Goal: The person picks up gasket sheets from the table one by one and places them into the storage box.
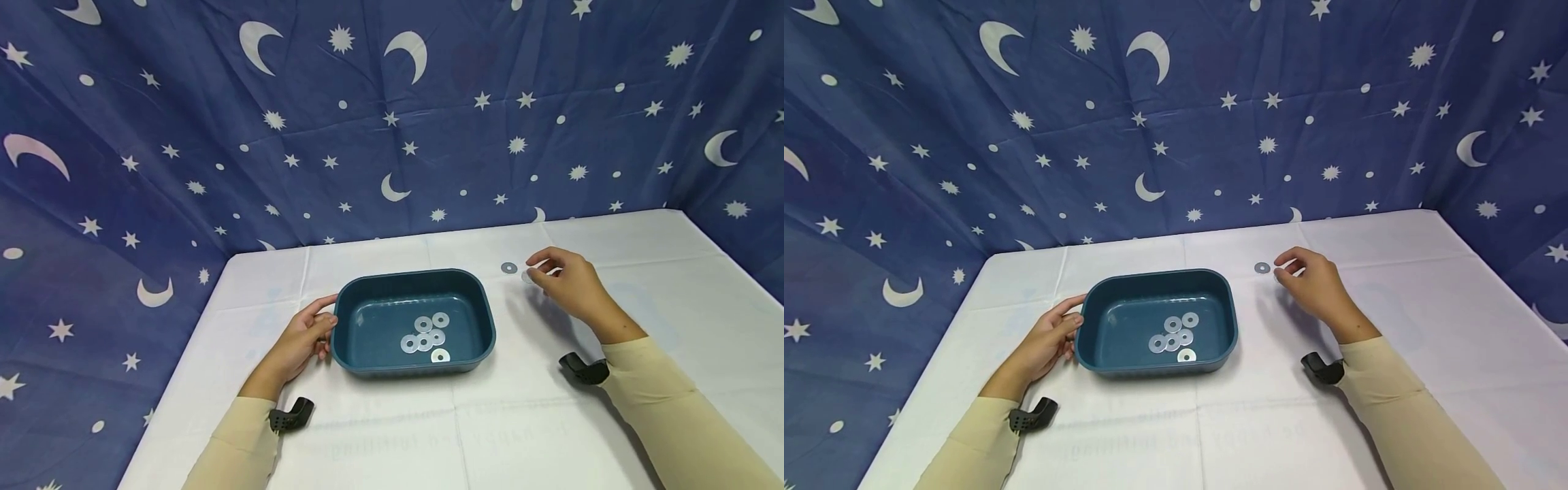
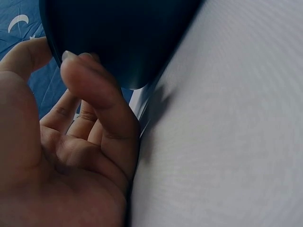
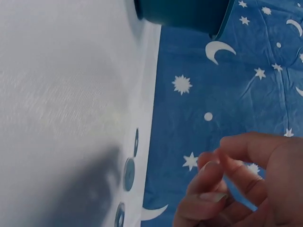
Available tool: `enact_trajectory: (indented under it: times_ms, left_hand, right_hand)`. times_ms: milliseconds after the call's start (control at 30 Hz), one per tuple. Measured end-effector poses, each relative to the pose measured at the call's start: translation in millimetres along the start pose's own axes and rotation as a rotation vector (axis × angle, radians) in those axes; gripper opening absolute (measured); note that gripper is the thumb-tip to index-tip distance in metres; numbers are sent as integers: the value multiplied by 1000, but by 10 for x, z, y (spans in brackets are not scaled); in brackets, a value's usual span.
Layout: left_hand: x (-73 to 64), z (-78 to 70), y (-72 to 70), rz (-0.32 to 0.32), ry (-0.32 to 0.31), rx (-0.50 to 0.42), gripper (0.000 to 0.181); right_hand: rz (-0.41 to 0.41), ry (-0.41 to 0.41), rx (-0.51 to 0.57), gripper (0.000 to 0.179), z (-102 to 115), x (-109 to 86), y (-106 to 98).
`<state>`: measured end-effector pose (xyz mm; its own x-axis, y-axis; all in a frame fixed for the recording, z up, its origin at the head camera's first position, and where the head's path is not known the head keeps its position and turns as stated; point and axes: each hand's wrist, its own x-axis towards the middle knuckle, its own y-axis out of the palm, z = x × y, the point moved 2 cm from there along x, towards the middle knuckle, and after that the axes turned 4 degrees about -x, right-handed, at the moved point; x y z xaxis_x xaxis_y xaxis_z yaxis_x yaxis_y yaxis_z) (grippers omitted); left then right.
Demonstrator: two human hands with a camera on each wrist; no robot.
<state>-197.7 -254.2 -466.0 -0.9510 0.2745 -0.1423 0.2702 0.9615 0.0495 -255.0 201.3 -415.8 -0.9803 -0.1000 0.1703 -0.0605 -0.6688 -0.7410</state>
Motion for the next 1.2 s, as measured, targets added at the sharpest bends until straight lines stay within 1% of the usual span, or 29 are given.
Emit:
enact_trajectory:
  times_ms: [167,300,567,800,933,1200]
  left_hand:
    - [8,14,-13,-1,3,-5,59]
    - [13,15,-21,-3,8,-6,60]
    - [9,17,-23,0,8,-5,60]
    - [13,13,-21,-6,4,0,60]
    - [13,16,-19,-5,-2,0,60]
    - [6,2,-5,-4,1,0,60]
  right_hand:
    - [39,73,-27,23,-96,20,-27]
    - [64,109,-33,27,-157,39,-51]
    - [119,142,-21,30,-268,64,-75]
    - [166,187,-35,33,-367,83,-70]
    - [175,187,-42,35,-426,88,-69]
    - [227,210,-66,36,-548,85,-67]
